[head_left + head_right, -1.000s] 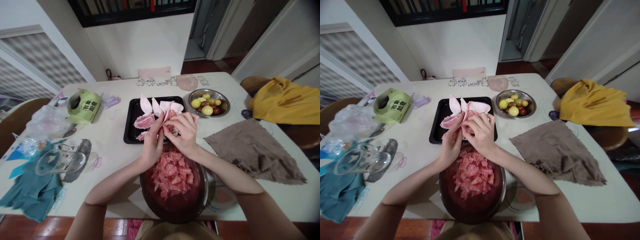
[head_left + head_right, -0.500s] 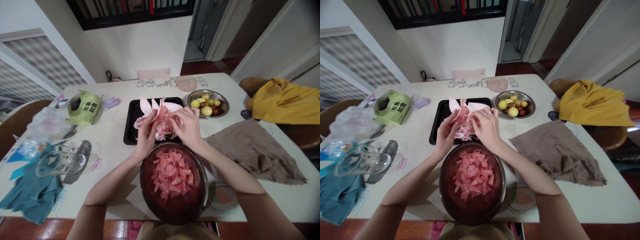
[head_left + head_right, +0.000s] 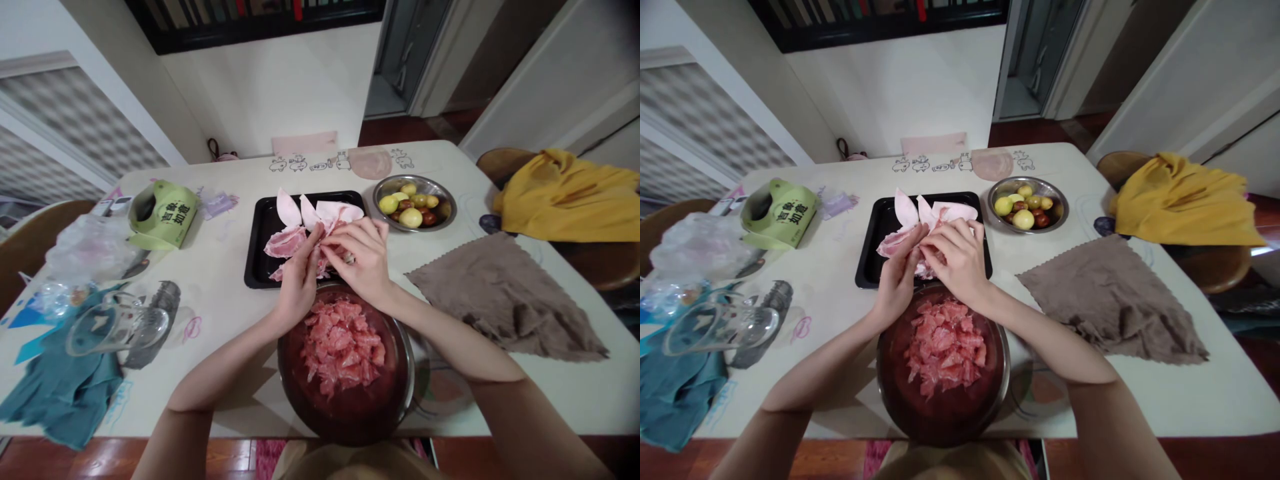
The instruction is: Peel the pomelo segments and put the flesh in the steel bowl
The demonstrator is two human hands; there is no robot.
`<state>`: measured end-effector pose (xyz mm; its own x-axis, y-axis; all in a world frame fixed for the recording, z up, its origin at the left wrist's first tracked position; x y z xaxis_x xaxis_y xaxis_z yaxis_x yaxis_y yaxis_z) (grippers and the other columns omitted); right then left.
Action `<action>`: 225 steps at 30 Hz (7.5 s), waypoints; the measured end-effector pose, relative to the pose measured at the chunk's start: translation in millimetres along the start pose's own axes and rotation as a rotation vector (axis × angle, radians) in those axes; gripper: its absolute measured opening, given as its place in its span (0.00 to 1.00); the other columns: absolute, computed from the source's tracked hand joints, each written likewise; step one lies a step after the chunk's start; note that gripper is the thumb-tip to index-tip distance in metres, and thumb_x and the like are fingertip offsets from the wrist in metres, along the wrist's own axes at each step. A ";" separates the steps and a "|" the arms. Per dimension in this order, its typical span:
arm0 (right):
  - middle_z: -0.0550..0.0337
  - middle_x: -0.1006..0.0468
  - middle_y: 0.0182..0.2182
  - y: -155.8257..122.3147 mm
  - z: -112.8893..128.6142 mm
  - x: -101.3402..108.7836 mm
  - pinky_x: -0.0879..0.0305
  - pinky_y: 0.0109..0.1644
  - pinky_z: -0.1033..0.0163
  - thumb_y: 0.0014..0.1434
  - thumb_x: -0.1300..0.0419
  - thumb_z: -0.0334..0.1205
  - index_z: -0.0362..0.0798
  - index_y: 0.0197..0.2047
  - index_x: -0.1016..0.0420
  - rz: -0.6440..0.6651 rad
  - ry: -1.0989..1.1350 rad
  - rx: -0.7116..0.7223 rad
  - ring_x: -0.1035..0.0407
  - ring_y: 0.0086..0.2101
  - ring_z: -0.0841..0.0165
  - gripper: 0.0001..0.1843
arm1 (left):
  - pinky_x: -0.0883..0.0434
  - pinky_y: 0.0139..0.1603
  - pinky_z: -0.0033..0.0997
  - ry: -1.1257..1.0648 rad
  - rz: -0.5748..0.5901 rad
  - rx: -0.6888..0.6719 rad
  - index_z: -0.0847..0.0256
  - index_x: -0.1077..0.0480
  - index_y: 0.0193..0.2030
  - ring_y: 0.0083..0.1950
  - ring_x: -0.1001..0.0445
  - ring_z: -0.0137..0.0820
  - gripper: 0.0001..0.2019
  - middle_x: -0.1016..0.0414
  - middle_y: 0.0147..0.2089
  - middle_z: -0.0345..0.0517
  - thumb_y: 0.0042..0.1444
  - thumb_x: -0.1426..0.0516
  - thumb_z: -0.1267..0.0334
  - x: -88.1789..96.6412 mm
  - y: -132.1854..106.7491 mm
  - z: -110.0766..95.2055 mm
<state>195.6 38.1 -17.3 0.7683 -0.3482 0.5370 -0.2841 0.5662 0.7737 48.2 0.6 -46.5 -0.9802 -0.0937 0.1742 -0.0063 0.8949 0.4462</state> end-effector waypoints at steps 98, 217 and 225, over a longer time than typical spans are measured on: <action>0.61 0.17 0.39 -1.3 -19.3 -8.8 0.50 0.59 0.46 0.70 0.43 0.43 0.54 0.39 0.19 0.184 -0.205 0.108 0.32 0.45 0.60 0.12 | 0.37 0.76 0.47 0.092 -0.177 -0.042 0.53 0.32 0.68 0.72 0.32 0.40 0.21 0.29 0.70 0.50 0.73 0.48 0.53 28.4 25.5 -4.1; 0.48 0.20 0.45 30.3 -14.6 -62.4 0.44 0.57 0.49 0.69 0.43 0.38 0.45 0.45 0.22 1.008 -0.049 0.391 0.33 0.50 0.54 0.09 | 0.33 0.75 0.39 0.144 -0.185 -0.024 0.44 0.29 0.64 0.70 0.28 0.36 0.17 0.27 0.67 0.33 0.74 0.51 0.60 55.8 45.3 -15.8; 0.53 0.20 0.37 39.4 -20.1 -78.1 0.46 0.53 0.55 0.70 0.49 0.34 0.47 0.40 0.24 0.942 -0.016 0.322 0.32 0.41 0.61 0.12 | 0.38 0.79 0.47 0.036 -0.193 0.061 0.40 0.28 0.63 0.74 0.34 0.44 0.17 0.29 0.69 0.29 0.70 0.47 0.50 55.6 44.9 -16.6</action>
<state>135.9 102.7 -35.5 0.1416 0.1280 0.9816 -0.9183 0.3872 0.0820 -3.3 28.4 -2.2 -0.9519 -0.2809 0.1221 -0.2067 0.8834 0.4206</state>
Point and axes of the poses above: each hand's wrist, its own y-axis towards the middle knuckle, its own x-axis out of the back of the hand, z = x × y, the point moved 1 cm from there along y, towards the middle knuckle
